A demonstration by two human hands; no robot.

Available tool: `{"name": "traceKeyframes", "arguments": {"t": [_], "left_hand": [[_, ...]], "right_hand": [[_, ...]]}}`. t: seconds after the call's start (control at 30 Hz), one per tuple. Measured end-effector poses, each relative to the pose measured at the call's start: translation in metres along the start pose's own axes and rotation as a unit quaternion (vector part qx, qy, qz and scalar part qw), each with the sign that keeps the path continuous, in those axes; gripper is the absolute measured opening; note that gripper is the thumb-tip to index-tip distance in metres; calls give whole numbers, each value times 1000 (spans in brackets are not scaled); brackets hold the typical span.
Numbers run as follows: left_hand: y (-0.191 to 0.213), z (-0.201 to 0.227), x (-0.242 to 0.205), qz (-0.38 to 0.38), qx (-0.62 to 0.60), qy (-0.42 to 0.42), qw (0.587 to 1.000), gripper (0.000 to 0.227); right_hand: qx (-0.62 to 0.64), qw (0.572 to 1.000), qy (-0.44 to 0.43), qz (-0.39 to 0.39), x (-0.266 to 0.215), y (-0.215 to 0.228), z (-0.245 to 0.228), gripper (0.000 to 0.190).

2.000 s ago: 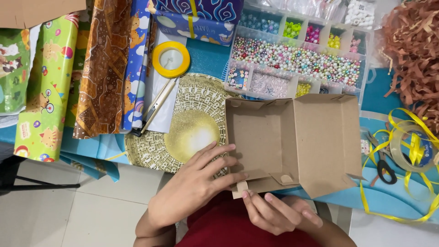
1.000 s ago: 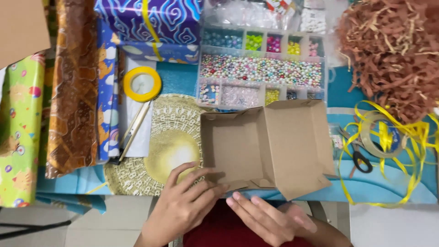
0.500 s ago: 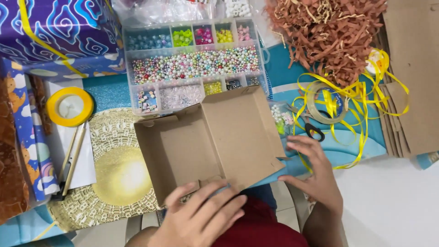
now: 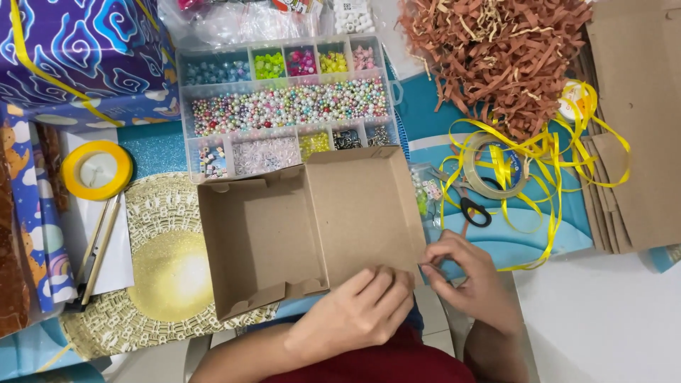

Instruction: Assembling a cardboard gift box and filling it with shredded paper and small decorative items.

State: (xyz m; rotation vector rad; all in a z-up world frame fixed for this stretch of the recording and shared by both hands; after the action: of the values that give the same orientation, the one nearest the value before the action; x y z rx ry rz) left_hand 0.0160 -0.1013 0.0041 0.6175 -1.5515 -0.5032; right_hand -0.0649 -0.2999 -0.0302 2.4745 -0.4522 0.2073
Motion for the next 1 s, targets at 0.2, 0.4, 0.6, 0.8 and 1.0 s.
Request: {"name": "traceKeyframes", "arguments": {"t": [0.2, 0.4, 0.6, 0.8, 1.0], "left_hand": [[-3, 2, -5, 10, 1, -17, 1000, 19], [8, -5, -1, 29, -16, 22, 999, 15], [12, -7, 3, 47, -31, 29, 998, 12], [15, -7, 3, 43, -24, 26, 998, 17], [8, -7, 0, 7, -65, 123, 990, 22]], "right_hand": [[11, 991, -103, -78, 3, -2, 0, 12], [87, 990, -4, -109, 2, 23, 4, 23], [63, 996, 55, -24, 6, 20, 8, 7], [72, 996, -9, 57, 2, 16, 13, 8], [-21, 994, 92, 53, -2, 4, -11, 34]]}}
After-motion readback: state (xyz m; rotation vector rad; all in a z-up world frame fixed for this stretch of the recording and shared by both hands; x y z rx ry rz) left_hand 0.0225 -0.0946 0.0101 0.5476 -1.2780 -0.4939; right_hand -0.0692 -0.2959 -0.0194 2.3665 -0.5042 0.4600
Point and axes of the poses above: each hand's wrist, its own x-axis towards the middle knuckle, its own y-axis out of the back of the hand, z = x × y, the point moved 3 cm from there along x, towards the middle knuckle, and after that the axes turned 14 degrees about z, right-handed, at the moved point
